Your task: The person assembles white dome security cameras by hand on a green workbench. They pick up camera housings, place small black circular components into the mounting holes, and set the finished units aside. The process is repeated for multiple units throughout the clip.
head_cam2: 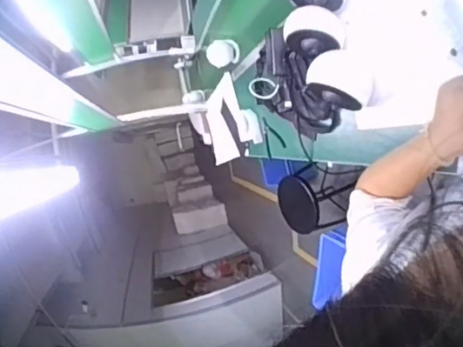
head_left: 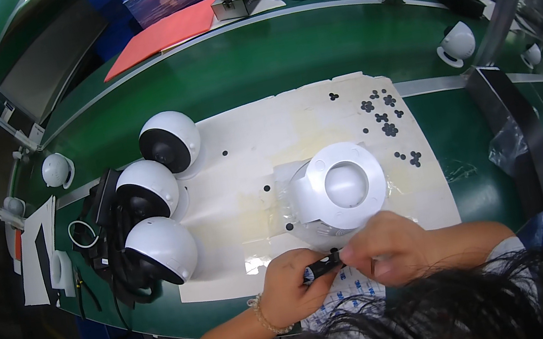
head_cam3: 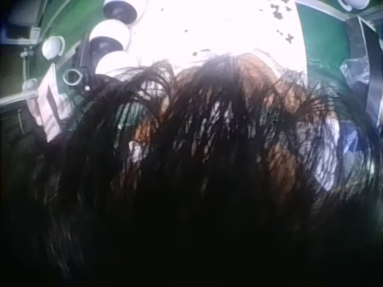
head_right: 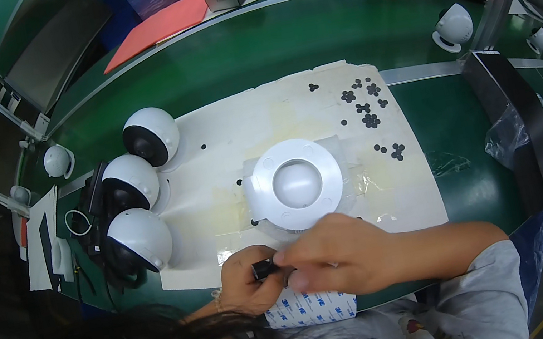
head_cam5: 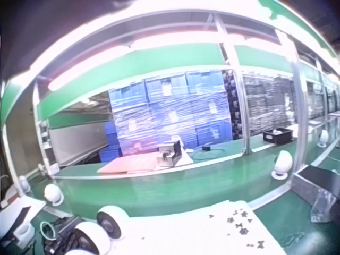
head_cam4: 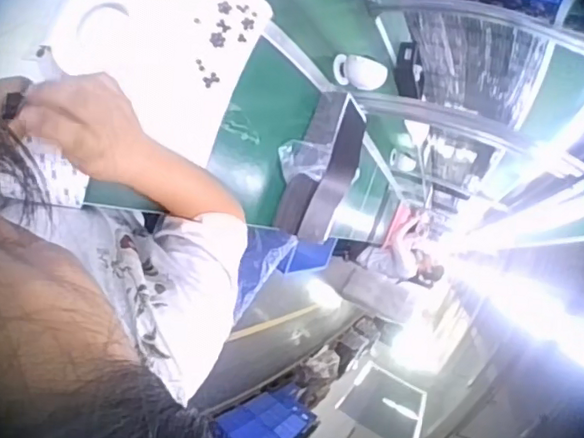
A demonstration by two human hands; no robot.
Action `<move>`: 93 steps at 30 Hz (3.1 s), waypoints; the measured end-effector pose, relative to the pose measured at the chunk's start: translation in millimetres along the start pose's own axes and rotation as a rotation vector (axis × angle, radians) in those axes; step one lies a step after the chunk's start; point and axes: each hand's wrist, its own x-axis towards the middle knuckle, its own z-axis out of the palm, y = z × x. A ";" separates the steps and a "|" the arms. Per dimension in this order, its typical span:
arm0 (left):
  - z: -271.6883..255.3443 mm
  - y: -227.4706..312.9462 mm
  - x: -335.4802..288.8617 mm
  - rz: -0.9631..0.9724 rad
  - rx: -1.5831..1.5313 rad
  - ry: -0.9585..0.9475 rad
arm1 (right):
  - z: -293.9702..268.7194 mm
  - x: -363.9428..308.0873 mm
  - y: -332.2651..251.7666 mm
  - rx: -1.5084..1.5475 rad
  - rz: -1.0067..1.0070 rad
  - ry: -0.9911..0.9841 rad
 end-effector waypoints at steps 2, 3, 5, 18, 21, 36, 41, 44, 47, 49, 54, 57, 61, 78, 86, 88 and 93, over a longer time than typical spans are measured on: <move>1.3 -3.2 0.3 0.045 -0.044 0.037 | -1.1 -2.6 -1.8 0.096 0.027 -0.125; 0.4 -2.7 0.8 -0.005 -0.045 -0.002 | 2.5 -6.9 -3.5 0.030 -0.048 -0.095; -2.7 0.1 0.2 -0.106 -0.045 -0.080 | 5.1 -11.4 -5.9 -0.114 -0.159 0.012; -5.5 3.1 -2.8 0.321 0.528 0.001 | -54.0 24.0 9.1 -0.007 0.346 0.314; -5.9 4.5 -1.6 0.311 0.521 -0.016 | -53.5 22.9 8.7 -0.031 0.346 0.299; -5.5 6.8 -0.7 0.313 0.528 -0.016 | -47.9 25.6 1.9 -0.375 0.248 0.279; -5.9 8.4 -1.0 0.298 0.556 -0.023 | -46.3 22.4 -7.1 -0.788 0.020 0.139; -5.5 8.7 -0.3 0.305 0.548 -0.026 | -46.6 25.6 -13.9 -0.799 0.000 0.240; -2.2 8.0 -1.9 0.303 0.539 0.009 | -42.8 35.6 -2.9 -0.553 -0.007 0.372; -1.6 8.4 -0.8 0.305 0.530 0.018 | -35.9 34.5 7.9 -0.359 0.078 0.328; -0.1 8.9 -1.0 0.290 0.543 0.032 | -30.8 38.3 13.9 -0.239 0.230 0.173; 1.5 7.4 -1.9 0.296 0.511 0.073 | -24.6 38.7 14.3 -0.186 0.258 0.252; 2.1 7.1 -0.7 0.311 0.513 0.085 | -25.6 39.6 13.5 -0.358 0.170 0.247; 3.1 2.0 2.5 0.369 0.558 0.070 | -11.0 -5.6 -1.6 -0.390 0.314 0.166; 3.2 4.2 2.3 0.345 0.541 0.072 | -9.4 -3.5 0.2 -0.386 0.323 0.174; 3.0 3.4 1.9 0.343 0.542 0.066 | -9.2 -4.5 0.5 -0.391 0.321 0.172; 3.0 3.8 1.2 0.334 0.538 0.072 | -8.5 -9.4 3.2 -0.461 0.289 0.146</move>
